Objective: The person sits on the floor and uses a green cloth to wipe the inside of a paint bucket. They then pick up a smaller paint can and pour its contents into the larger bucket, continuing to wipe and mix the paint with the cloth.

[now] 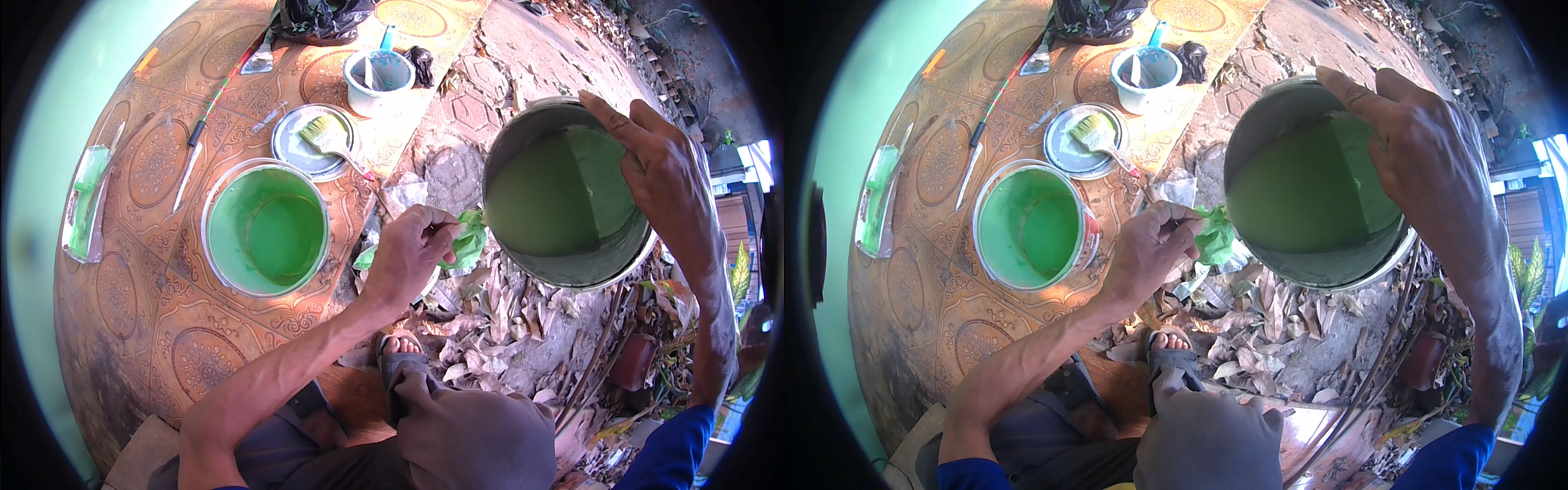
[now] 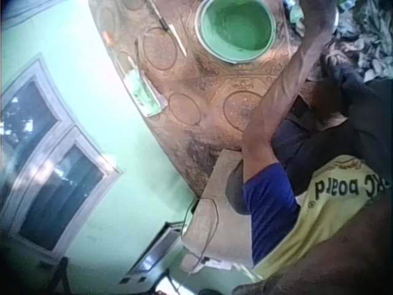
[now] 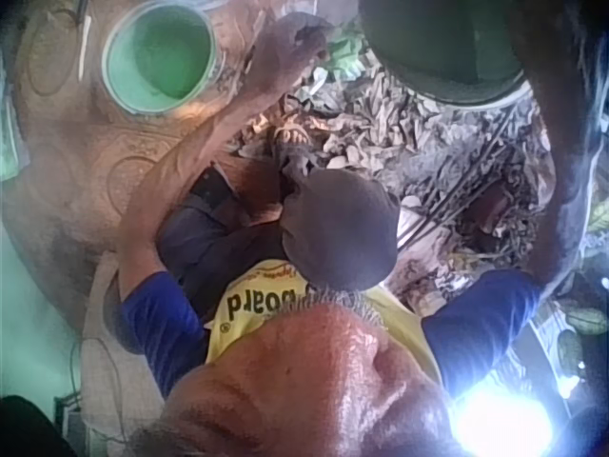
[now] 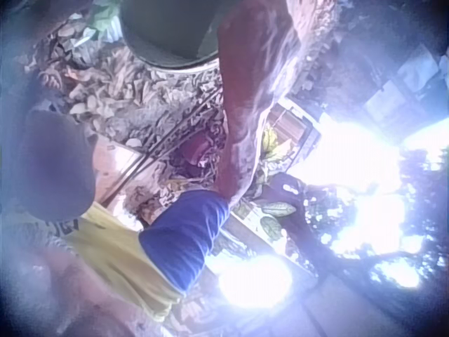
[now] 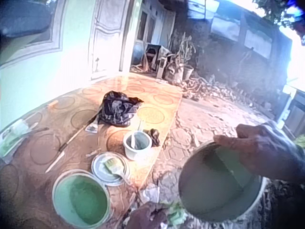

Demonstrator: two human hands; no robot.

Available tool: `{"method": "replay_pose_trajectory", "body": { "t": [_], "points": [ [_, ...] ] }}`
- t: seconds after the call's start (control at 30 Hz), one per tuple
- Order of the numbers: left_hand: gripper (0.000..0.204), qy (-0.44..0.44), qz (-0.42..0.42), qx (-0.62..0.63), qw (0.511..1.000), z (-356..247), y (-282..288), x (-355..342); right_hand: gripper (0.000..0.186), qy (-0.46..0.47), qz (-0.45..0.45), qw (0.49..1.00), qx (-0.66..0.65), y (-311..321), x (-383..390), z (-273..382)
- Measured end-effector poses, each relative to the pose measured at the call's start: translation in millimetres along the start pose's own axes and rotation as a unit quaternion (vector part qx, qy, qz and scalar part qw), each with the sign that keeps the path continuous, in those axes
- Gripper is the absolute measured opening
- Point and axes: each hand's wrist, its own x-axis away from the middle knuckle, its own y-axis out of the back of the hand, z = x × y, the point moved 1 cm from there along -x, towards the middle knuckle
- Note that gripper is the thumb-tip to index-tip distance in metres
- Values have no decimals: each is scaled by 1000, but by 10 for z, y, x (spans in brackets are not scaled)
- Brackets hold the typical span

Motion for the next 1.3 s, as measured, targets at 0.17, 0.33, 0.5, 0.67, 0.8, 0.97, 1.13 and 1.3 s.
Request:
{"method": "replay_pose_trajectory", "body": {
  "t": [0.17, 0.33, 0.5, 0.67, 0.8, 0.97, 1.13, 1.3],
  "points": [
    [23, -7, 3, -1, 1000, 4, -8, -7, 66, -1, 5, 1000, 7, 29, -3, -16],
    [23, -4, 6, -10, 1000, 26, -10, -20, 67, -3, 17, 1000, 6, 3, -2, -37],
    [23, -4, 6, -11, 1000, -3, -11, -9, 67, 1, -2, 1000, 10, -16, 4, -36],
    [23, -1, 8, -15, 1000, -6, -11, -13, 67, 9, 4, 1000, 22, 16, -8, -20],
    [23, -7, 3, -9, 1000, -11, -12, -4, 66, 11, 9, 1000, 28, 11, -7, -29],
    [23, 2, 10, -12, 1000, -21, -2, -11, 66, 8, 5, 999, 31, 54, -23, 53],
    [23, -7, 6, -6, 1000, -15, -2, -1, 64, 18, 8, 999, 42, 8, -17, -29],
    [23, -10, 6, -10, 1000, 4, -12, -11, 63, 22, 3, 999, 47, 35, -19, -5]
  ]
}}
